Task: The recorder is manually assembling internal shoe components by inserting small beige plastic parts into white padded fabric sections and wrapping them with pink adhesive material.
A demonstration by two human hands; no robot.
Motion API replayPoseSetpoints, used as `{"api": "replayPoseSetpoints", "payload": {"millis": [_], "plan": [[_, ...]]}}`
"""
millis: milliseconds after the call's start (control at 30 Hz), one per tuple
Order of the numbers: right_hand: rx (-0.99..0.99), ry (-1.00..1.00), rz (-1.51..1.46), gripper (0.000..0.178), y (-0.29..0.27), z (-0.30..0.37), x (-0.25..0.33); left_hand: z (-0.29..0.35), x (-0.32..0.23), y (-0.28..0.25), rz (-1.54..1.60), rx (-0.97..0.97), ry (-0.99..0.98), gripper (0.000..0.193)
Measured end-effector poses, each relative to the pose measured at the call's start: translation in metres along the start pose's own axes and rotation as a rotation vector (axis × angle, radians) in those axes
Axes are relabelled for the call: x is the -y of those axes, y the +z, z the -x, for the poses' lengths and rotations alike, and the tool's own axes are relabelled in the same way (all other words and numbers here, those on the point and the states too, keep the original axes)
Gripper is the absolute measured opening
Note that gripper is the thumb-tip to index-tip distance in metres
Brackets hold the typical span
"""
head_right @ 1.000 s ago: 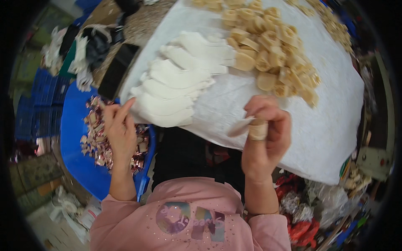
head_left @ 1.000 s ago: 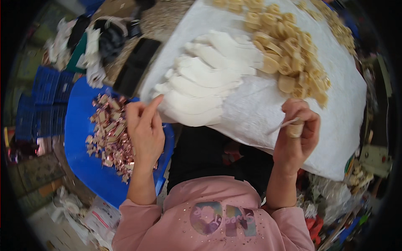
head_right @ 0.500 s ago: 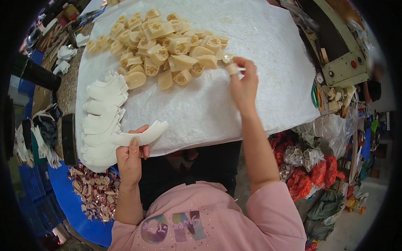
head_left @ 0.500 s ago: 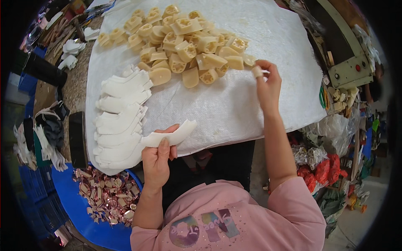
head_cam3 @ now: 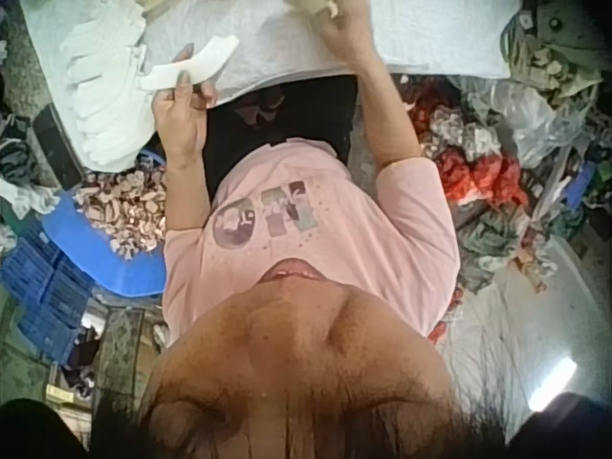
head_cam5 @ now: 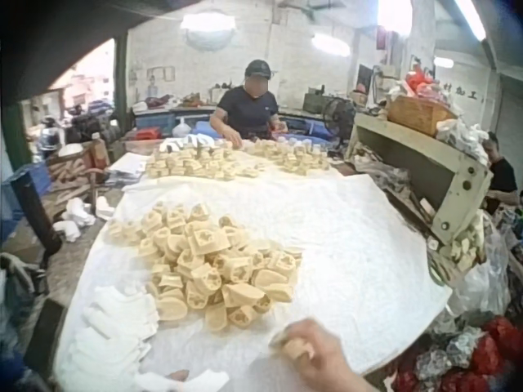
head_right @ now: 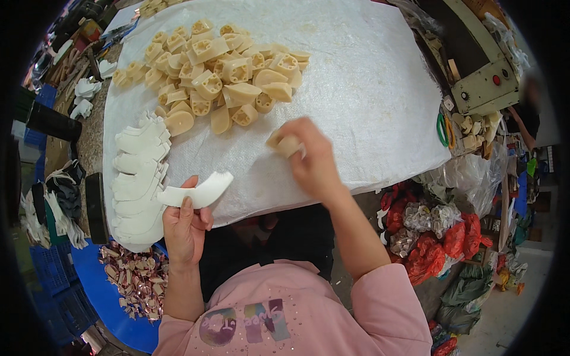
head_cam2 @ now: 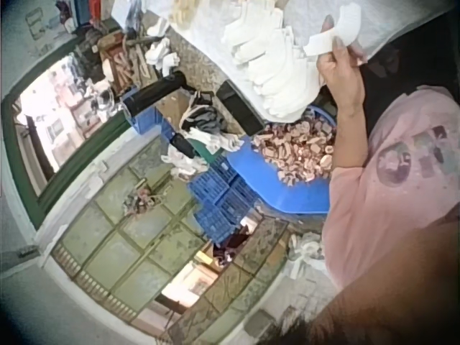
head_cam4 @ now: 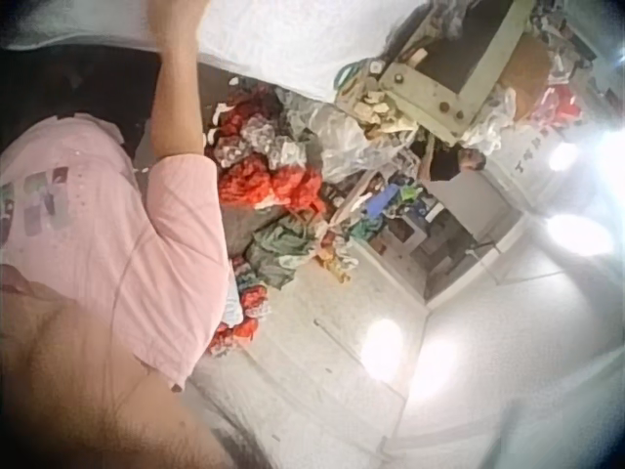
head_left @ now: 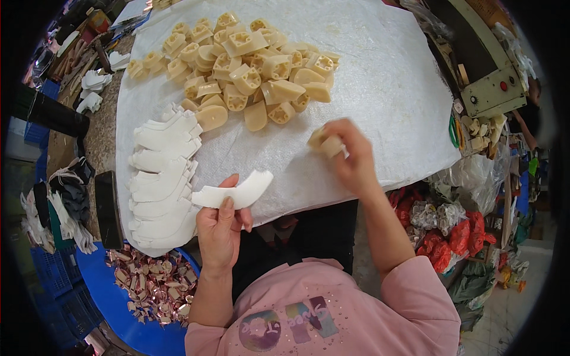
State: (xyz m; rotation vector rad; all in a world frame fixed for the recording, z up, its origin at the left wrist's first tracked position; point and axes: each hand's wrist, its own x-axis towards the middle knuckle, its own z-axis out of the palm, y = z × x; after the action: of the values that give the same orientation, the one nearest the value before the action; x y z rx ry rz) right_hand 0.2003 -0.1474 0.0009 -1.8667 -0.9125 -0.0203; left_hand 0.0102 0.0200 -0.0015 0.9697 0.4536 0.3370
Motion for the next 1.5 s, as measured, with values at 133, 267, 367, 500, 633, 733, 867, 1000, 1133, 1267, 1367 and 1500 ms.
{"api": "replayPoseSetpoints", "payload": {"millis": [133, 267, 367, 500, 633, 733, 867, 1000, 1133, 1267, 1367, 1500], "plan": [[0.048, -0.121, 0.229, 0.047, 0.026, 0.022, 0.01, -0.002, -0.001, 0.011, 0.111, -0.034, -0.004, 0.041], [0.114, -0.051, 0.332, 0.053, 0.018, 0.024, 0.013, 0.001, -0.004, 0.009, 0.098, -0.017, -0.014, 0.043], [0.084, -0.011, -0.246, 0.05, 0.021, 0.033, 0.038, 0.006, -0.001, 0.0, 0.056, 0.02, 0.018, 0.043], [0.041, -0.186, -0.475, 0.038, 0.042, 0.031, 0.074, 0.011, -0.003, 0.012, -0.081, -0.053, 0.11, 0.04], [-0.088, -0.428, -0.281, 0.044, 0.068, 0.036, 0.067, 0.017, -0.011, 0.02, 0.026, 0.048, 0.128, 0.039], [-0.111, -0.456, -0.308, 0.05, 0.077, 0.039, 0.065, 0.021, -0.008, 0.014, 0.023, 0.036, 0.084, 0.037], [-0.111, -0.46, -0.28, 0.052, 0.077, 0.041, 0.064, 0.022, -0.009, 0.015, 0.002, 0.05, 0.071, 0.036], [-0.115, -0.466, -0.282, 0.052, 0.076, 0.04, 0.062, 0.022, -0.009, 0.02, 0.005, 0.07, 0.121, 0.037], [-0.101, -0.472, -0.177, 0.048, 0.075, 0.04, 0.059, 0.024, -0.007, 0.021, -0.079, 0.028, 0.135, 0.038], [-0.152, -0.522, 0.032, 0.043, 0.073, 0.039, 0.059, 0.028, -0.008, 0.023, -0.253, 0.028, 0.139, 0.042], [-0.167, -0.491, 0.011, 0.041, 0.078, 0.036, 0.055, 0.024, -0.007, 0.021, -0.267, 0.061, 0.219, 0.044], [-0.134, -0.468, 0.033, 0.035, 0.068, 0.036, 0.055, 0.022, -0.009, 0.013, -0.376, -0.008, 0.274, 0.035]]}}
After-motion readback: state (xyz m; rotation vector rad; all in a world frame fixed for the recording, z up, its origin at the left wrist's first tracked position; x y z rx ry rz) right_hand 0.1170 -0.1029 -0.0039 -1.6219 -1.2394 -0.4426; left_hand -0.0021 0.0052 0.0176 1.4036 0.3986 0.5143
